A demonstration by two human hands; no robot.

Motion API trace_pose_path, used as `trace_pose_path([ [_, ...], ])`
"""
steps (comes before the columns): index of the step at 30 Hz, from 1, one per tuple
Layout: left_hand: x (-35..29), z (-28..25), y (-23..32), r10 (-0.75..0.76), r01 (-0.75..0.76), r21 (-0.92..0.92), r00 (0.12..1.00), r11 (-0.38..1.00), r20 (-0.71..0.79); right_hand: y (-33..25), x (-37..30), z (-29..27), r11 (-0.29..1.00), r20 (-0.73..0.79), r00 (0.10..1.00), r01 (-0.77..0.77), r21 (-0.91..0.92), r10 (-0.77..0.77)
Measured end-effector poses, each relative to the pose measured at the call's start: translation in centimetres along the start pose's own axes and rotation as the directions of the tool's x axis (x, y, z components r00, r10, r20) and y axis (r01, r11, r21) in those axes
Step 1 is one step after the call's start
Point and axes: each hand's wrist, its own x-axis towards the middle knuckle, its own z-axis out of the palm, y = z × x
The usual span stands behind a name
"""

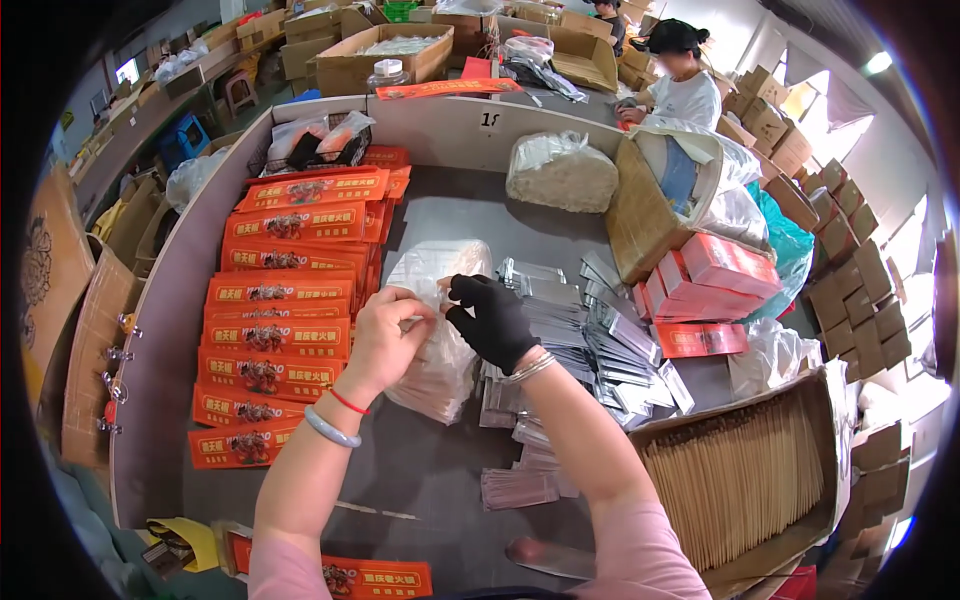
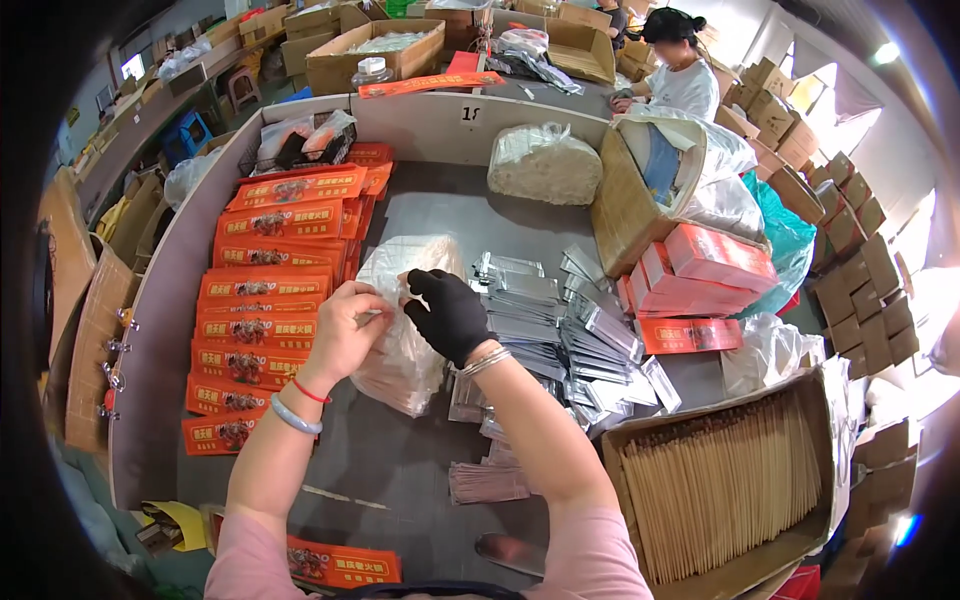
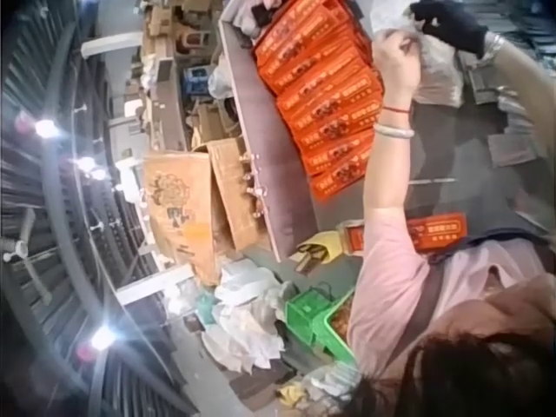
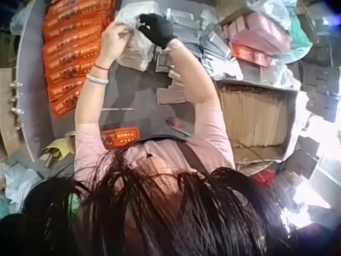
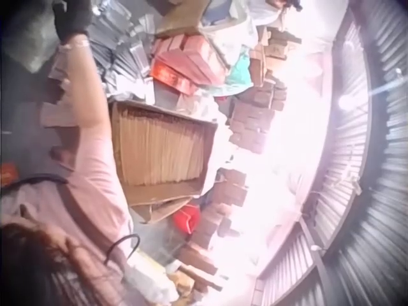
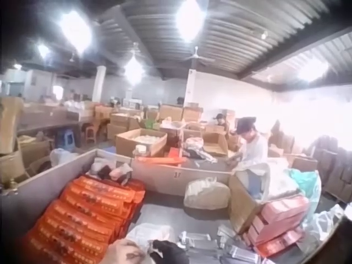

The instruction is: Packaging thin wooden sticks into plastic sleeves and then into red product envelopes.

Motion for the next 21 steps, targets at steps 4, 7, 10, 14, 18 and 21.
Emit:
trace_pose_path([
  [4,0.4,-0.5,0.2,0.023,-0.023,-0.025,1.0,0.999,0.012,0.1,1.1,-0.5,0.99,-0.063,0.991,0.109,-0.091,-0.115],
  [7,1.0,-1.4,0.0,0.021,-0.022,0.018,1.0,1.0,0.01,-1.2,2.6,-1.6,0.995,-0.228,0.972,-0.025,0.093,0.046],
  [10,1.3,-2.2,-0.1,0.044,-0.042,0.091,0.999,0.995,-0.02,-2.3,4.8,-5.0,0.856,-0.069,0.965,-0.19,0.48,0.253],
  [14,2.7,-2.8,0.3,-0.045,0.023,-0.152,0.989,0.988,-0.142,-1.7,5.0,-4.4,0.723,0.037,0.995,-0.096,0.684,0.097],
  [18,4.5,-2.9,0.8,-0.117,0.043,-0.598,0.989,0.801,-0.086,1.1,5.1,-3.6,0.977,0.102,0.989,0.123,-0.174,-0.106],
  [21,5.0,-3.3,0.7,-0.076,0.033,-0.545,0.996,0.837,-0.056,-0.4,6.0,-3.3,0.961,0.073,0.984,0.177,-0.211,-0.165],
])
